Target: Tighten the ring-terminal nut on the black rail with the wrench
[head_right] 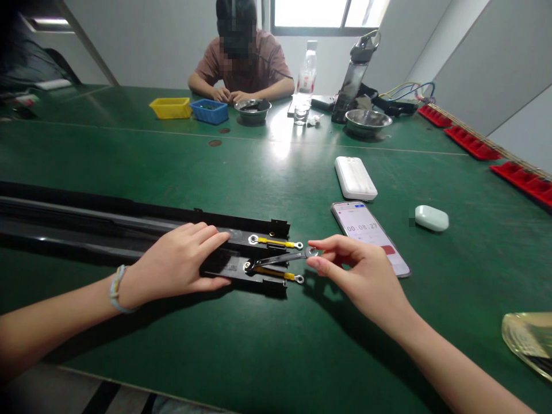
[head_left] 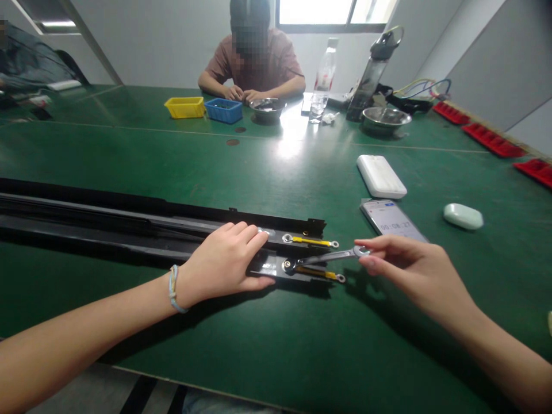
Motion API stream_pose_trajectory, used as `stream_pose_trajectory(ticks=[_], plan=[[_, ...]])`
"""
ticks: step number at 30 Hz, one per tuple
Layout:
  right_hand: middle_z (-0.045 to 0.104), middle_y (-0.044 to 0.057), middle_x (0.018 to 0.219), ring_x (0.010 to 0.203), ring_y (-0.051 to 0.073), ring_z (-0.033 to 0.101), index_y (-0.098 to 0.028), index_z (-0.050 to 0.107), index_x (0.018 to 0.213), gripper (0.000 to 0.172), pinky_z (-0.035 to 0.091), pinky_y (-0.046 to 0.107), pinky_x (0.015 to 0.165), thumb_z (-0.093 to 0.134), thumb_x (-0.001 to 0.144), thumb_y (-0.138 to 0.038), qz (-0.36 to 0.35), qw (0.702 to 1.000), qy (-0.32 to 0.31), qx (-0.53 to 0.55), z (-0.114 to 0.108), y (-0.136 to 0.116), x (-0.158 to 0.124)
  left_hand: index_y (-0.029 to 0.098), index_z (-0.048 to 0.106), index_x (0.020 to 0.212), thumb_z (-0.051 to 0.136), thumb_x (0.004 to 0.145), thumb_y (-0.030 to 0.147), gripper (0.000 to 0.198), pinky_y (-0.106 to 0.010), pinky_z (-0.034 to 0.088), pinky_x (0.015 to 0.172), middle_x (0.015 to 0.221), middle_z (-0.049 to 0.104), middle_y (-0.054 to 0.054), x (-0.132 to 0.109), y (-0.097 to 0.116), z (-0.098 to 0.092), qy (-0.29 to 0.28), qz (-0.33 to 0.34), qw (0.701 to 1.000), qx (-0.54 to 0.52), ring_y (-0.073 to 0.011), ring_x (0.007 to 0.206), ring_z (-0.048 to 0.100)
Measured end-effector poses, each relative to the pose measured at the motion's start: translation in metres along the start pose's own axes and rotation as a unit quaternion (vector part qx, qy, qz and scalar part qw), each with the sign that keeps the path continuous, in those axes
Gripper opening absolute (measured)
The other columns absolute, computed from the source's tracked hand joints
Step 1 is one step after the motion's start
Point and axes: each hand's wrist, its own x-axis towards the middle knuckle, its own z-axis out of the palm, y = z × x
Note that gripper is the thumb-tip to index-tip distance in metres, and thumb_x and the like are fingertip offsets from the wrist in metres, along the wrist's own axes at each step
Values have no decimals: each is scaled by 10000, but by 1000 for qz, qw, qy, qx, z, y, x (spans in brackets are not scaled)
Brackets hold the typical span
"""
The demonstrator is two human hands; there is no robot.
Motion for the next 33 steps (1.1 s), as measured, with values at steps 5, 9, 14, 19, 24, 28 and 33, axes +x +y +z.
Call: stream_pose_trajectory(ticks=[5,9,14,19,24,28,33], plan=[[669,10,555,517,187,628,-189,729,887,317,463,288,476,702,701,-445,12,999,20,27,9,-3,2,107,547,1099,500,816,624,591,-386,445,744,963,603,-100,-4,-2,-1,3,2,1000,-3,-255,844,550],[675,10,553,503,181,633,-192,725,879,295,464,278,459,699,707,-429,3,1000,16,21,9,-4,1,112,548,1092,499,816,627,586,-383,442,740,957,604,-97,-5,-3,-3,5,3,1000,-4,-252,837,550],[707,25,584,501,190,638,-209,728,819,271,468,285,450,699,714,-458,-21,1000,1,-14,2,-6,-3,114,547,1091,504,812,627,586,-380,444,745,964,605,-98,-4,-2,-4,4,-1,1000,-4,-251,845,552],[740,57,636,531,236,658,-237,718,676,345,500,341,470,694,676,-581,-37,997,-13,-64,-1,-13,-9,116,547,1101,509,808,630,593,-386,447,750,972,606,-98,-4,-5,-4,-1,-2,1000,-5,-255,853,554],[693,34,538,484,221,637,-253,690,585,354,515,333,451,724,635,-602,-65,996,-26,-56,0,-21,-14,114,551,1100,521,802,627,594,-391,452,751,978,608,-102,-3,-6,-5,-2,-3,1000,-6,-258,854,556],[656,12,503,434,178,600,-232,679,577,337,490,291,413,755,628,-557,-72,995,-40,-47,0,-19,-17,109,552,1104,523,802,625,599,-396,456,755,979,609,-104,-1,-6,-4,-1,-5,1000,-8,-259,853,557],[660,-3,520,468,163,614,-219,667,569,315,483,254,429,783,624,-507,-73,996,-44,-27,1,-11,-18,108,557,1093,514,804,630,599,-400,459,755,967,612,-107,2,-6,-2,3,-1,1000,-4,-261,849,557]])
